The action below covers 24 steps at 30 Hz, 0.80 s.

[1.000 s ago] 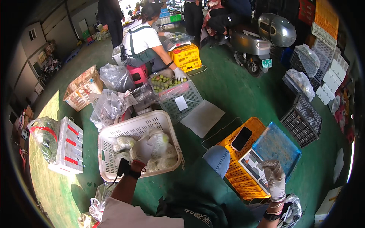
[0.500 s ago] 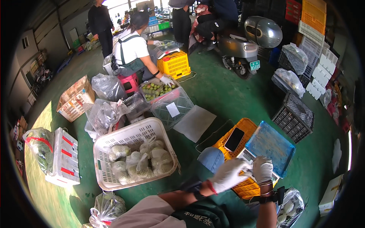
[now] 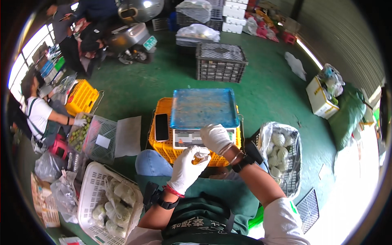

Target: Weighing and packing foam-wrapped guavas into plastic bags in a distribution warehouse.

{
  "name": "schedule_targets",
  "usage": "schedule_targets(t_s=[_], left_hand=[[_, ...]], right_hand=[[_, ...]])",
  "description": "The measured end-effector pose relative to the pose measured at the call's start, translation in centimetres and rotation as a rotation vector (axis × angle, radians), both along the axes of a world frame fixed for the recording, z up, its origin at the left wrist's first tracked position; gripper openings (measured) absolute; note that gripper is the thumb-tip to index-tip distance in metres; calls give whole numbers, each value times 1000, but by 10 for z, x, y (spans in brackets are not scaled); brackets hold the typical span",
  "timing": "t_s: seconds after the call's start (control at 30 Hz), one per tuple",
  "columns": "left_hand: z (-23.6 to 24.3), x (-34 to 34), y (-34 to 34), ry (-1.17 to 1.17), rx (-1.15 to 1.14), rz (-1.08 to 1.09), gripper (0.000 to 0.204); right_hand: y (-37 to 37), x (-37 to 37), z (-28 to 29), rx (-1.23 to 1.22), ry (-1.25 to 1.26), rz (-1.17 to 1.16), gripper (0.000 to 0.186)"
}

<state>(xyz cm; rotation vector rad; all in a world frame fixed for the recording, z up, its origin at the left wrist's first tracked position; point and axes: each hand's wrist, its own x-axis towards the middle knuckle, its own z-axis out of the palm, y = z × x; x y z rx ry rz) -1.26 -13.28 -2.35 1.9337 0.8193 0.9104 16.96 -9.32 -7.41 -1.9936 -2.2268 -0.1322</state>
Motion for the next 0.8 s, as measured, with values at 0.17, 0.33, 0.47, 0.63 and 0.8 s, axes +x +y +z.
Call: schedule_targets(t_s=[0.17,0.33,0.47,0.63,0.8], left_hand=[[-1,26,-34,-35,36,-36,19],[-20,37,-48,13,92,-90,22],[-27,37,-54,-67,-73,-120,24],[-26,41,-57,-101,-65,-112,24],[-45,42,-56,-75,-55,-139,26]], right_hand=[[-1,12,5,-26,345,-227,23],[17,22,-11,109,1714,-223,15],[14,21,7,166,2247,-381,14],[16,28,2,242,2360,-461,15],[16,27,4,322,2400,-550,10]])
